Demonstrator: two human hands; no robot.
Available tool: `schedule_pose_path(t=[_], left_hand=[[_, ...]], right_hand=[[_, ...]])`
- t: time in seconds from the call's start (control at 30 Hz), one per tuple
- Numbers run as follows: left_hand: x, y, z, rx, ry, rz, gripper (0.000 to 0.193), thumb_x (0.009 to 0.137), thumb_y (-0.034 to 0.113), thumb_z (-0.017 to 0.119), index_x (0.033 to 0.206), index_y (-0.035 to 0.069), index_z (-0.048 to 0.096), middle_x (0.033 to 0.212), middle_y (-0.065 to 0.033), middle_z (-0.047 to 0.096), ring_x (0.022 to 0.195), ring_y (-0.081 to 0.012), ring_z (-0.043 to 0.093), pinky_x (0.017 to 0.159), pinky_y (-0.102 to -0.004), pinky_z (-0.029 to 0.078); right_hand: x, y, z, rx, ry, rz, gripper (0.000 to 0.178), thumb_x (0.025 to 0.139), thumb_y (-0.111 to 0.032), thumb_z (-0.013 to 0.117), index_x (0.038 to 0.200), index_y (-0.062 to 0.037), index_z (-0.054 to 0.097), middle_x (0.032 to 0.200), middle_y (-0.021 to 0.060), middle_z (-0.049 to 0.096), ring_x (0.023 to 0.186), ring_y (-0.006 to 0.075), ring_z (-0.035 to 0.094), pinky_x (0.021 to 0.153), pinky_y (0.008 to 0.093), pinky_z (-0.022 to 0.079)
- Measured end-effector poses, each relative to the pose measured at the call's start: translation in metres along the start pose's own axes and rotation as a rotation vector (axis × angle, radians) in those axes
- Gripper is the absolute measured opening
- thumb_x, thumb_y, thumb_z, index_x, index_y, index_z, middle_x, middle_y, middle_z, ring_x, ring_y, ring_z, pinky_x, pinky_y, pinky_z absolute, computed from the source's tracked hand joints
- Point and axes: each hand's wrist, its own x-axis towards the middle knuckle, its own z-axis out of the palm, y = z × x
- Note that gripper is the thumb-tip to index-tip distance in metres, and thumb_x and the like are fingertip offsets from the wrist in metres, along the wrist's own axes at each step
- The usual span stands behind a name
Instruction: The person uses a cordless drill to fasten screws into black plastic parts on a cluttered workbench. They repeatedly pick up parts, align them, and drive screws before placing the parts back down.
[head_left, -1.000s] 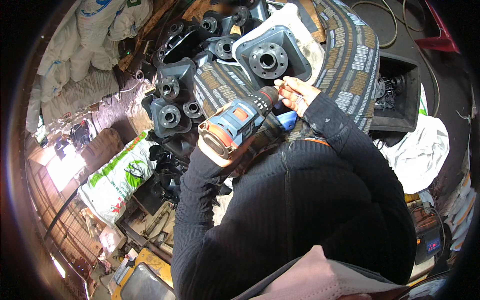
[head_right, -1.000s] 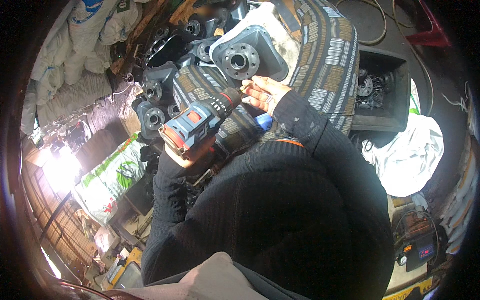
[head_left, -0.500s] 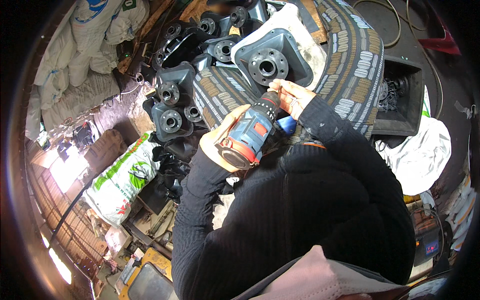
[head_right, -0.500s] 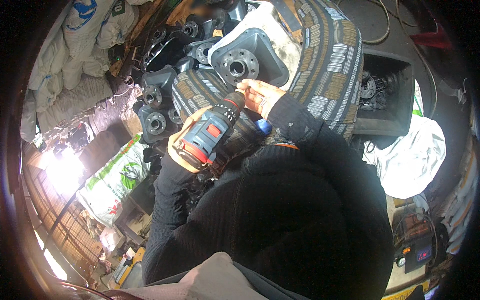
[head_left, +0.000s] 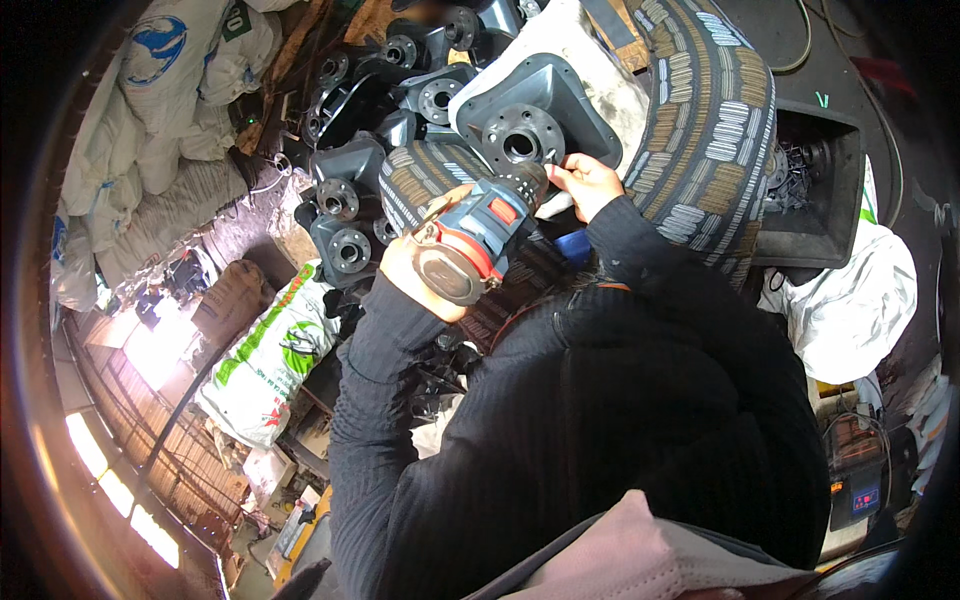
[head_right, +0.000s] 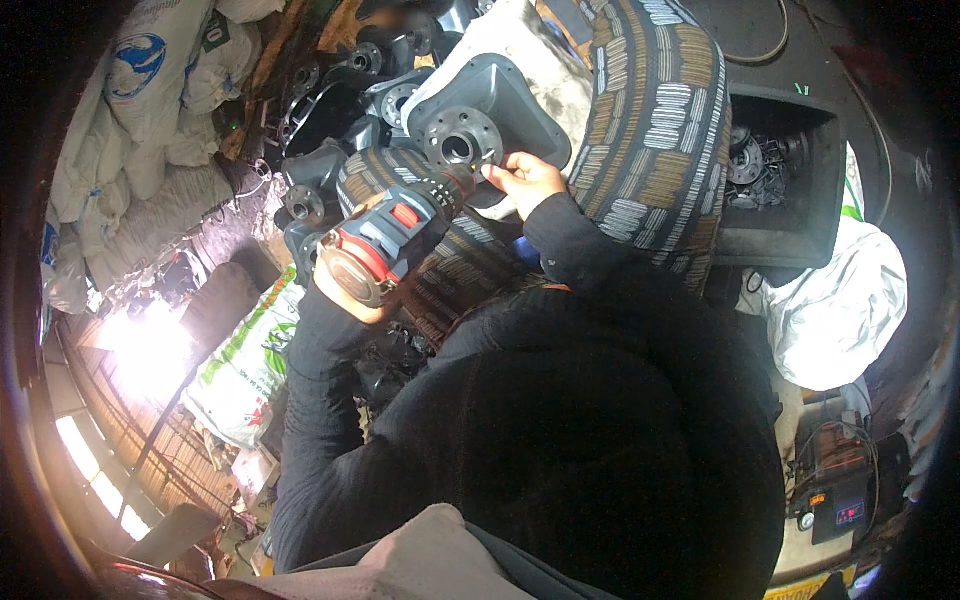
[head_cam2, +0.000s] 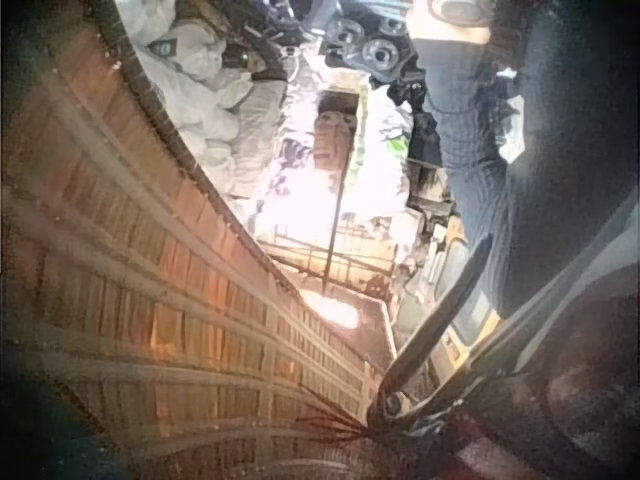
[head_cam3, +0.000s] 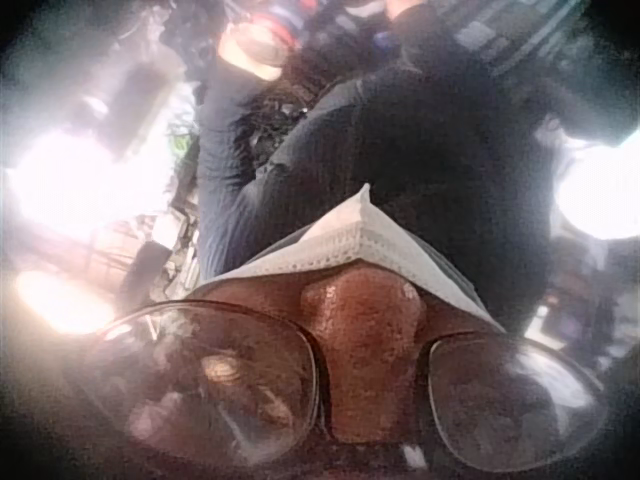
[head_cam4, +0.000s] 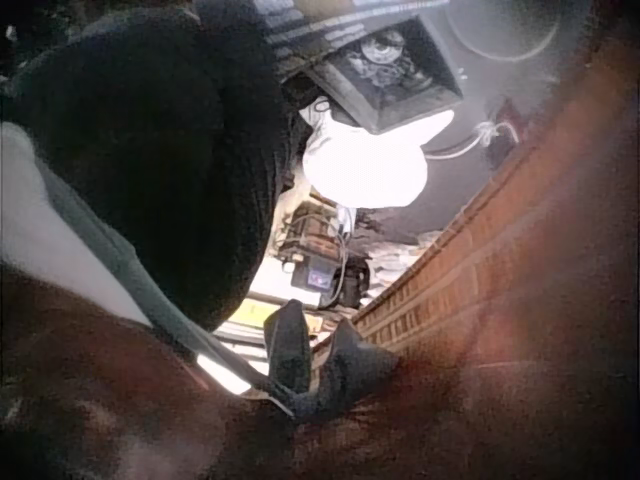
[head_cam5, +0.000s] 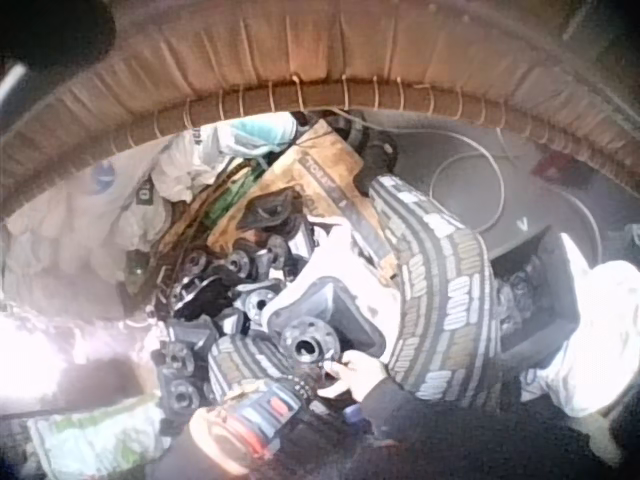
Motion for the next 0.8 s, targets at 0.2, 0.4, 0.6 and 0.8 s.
schedule_pose_path(t=[0.2, 0.4, 0.6, 0.8], left_hand=[[0.011, 0.0, 0.003, -0.22, -0.108, -0.16, 0.044, 0.077, 0.027, 0.065, 0.115, 0.006, 0.053, 0.102, -0.0102, 0.063, 0.09, -0.0199, 0.062, 0.079, -0.0315, 0.051], [0.021, 0.005, 0.017, -1.133, -0.105, -0.451, 0.038, 0.093, 0.03, 0.041, 0.122, 0.007, 0.045, 0.11, -0.0105, 0.058, 0.096, -0.0229, 0.059, 0.081, -0.0393, 0.05], [0.021, -0.008, 0.042, -0.962, -0.079, -0.447, 0.036, 0.086, 0.024, 0.05, 0.118, 0.008, 0.049, 0.107, -0.0108, 0.059, 0.095, -0.0252, 0.059, 0.081, -0.0388, 0.049], [0.024, 0.002, 0.027, -0.595, -0.04, -0.272, 0.037, 0.078, 0.017, 0.06, 0.113, 0.009, 0.054, 0.105, -0.0111, 0.06, 0.095, -0.0275, 0.059, 0.082, -0.0383, 0.049]], right_hand=[[-0.001, 0.001, -0.004, -0.278, 0.024, -0.06, 0.024, 0.082, -0.022, 0.068, 0.074, -0.0023, 0.056, 0.055, -0.0034, 0.045, 0.051, 0.0039, 0.037, 0.047, 0.0227, 0.032], [-0.002, -0.002, -0.006, -0.335, 0.024, -0.051, 0.028, 0.081, -0.025, 0.068, 0.071, -0.0029, 0.053, 0.051, -0.0027, 0.042, 0.049, 0.0047, 0.035, 0.046, 0.026, 0.029], [-0.003, -0.002, -0.008, -0.338, 0.007, -0.092, 0.03, 0.081, -0.026, 0.068, 0.069, -0.0035, 0.051, 0.05, -0.0023, 0.041, 0.049, 0.0045, 0.035, 0.045, 0.026, 0.029], [0.007, 0.011, -0.009, -0.235, -0.031, -0.071, 0.024, 0.082, -0.021, 0.067, 0.072, -0.0036, 0.054, 0.052, -0.0033, 0.043, 0.049, 0.0044, 0.034, 0.046, 0.0253, 0.028]])
